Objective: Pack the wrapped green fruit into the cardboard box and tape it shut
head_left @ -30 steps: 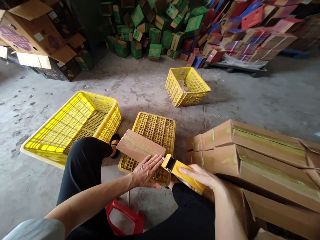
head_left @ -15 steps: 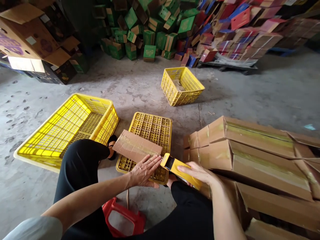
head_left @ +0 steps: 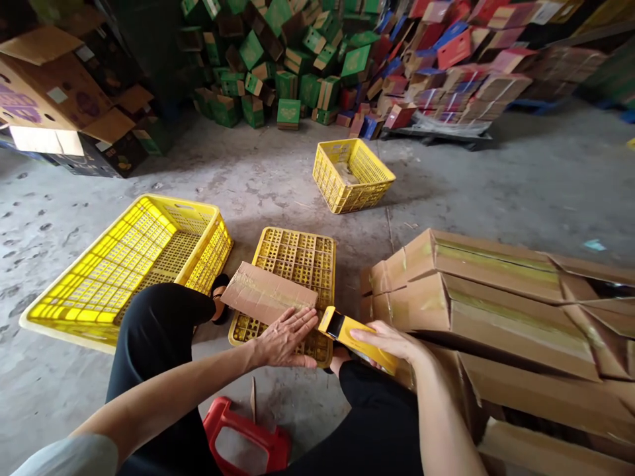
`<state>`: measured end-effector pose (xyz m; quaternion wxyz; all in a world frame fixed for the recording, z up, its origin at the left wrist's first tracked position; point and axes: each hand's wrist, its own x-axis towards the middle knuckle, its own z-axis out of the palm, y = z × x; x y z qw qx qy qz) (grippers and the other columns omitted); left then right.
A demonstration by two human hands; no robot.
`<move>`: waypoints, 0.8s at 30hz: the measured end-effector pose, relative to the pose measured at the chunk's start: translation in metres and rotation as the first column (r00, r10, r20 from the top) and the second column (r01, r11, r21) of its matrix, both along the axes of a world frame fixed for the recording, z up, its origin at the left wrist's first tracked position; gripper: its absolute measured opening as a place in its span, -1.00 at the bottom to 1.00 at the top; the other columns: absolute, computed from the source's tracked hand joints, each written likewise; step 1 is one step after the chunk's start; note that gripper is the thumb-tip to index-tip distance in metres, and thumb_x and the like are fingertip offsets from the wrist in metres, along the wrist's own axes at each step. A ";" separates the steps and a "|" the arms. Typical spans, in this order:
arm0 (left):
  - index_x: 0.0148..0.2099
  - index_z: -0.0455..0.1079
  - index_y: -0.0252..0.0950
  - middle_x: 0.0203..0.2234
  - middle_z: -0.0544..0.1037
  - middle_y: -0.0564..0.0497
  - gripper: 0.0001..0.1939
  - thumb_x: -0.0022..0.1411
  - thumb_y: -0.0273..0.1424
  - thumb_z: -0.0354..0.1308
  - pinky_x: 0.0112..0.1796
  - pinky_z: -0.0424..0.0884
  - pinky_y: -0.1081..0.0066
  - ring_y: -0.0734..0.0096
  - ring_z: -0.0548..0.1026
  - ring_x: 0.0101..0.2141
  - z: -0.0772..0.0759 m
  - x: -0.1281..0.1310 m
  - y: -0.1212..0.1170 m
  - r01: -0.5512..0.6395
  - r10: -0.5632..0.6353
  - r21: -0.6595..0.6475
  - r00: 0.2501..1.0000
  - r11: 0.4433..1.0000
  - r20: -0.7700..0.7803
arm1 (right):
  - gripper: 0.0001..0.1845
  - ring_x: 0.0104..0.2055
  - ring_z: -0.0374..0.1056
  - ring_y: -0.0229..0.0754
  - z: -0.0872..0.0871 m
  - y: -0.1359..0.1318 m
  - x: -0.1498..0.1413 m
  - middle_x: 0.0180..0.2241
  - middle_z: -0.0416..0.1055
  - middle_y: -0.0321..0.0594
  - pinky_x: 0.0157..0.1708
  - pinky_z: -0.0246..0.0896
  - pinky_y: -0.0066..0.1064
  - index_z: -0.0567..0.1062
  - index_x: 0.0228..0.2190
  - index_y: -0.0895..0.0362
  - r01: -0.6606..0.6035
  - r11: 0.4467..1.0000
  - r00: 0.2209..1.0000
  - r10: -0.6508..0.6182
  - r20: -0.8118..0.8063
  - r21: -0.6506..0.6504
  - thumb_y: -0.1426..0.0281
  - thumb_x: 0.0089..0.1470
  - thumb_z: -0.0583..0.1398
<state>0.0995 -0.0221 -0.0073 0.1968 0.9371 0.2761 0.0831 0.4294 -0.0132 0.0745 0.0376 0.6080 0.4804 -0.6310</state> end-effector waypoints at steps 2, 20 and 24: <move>0.61 -0.29 -0.31 0.52 -0.05 -0.29 0.17 0.32 0.34 0.00 0.41 0.00 -0.07 -0.09 -0.04 0.49 0.005 0.000 0.012 -0.002 0.002 -0.013 1.000 1.000 -0.004 | -0.25 -0.45 0.55 -0.05 0.000 0.000 0.001 -0.48 0.60 -0.13 -0.44 0.46 -0.33 0.52 -0.27 0.10 -0.006 1.000 1.000 0.006 -0.001 -0.006 -0.35 -0.01 0.25; 0.35 0.39 -0.21 0.54 -0.09 -0.25 0.11 0.01 0.48 0.16 0.36 -0.08 -0.28 -0.37 -0.02 0.46 0.006 0.024 0.064 0.087 -0.057 0.131 0.974 0.988 -0.219 | -0.20 -0.53 0.53 -0.06 -0.004 0.004 0.006 -0.59 0.56 -0.20 -0.52 0.45 -0.35 0.53 -0.34 0.12 0.002 1.000 0.997 -0.003 -0.081 -0.019 -0.38 -0.13 0.31; 0.34 0.41 -0.19 0.50 0.06 -0.23 0.09 0.03 0.49 0.12 0.34 0.02 -0.26 -0.39 0.11 0.41 0.010 0.031 0.071 0.077 -0.050 0.099 0.968 0.992 -0.245 | -0.22 -0.49 0.56 -0.03 -0.002 0.000 0.008 -0.56 0.58 -0.17 -0.47 0.48 -0.32 0.53 -0.31 0.11 0.001 1.000 0.996 0.000 -0.093 0.009 -0.37 -0.09 0.30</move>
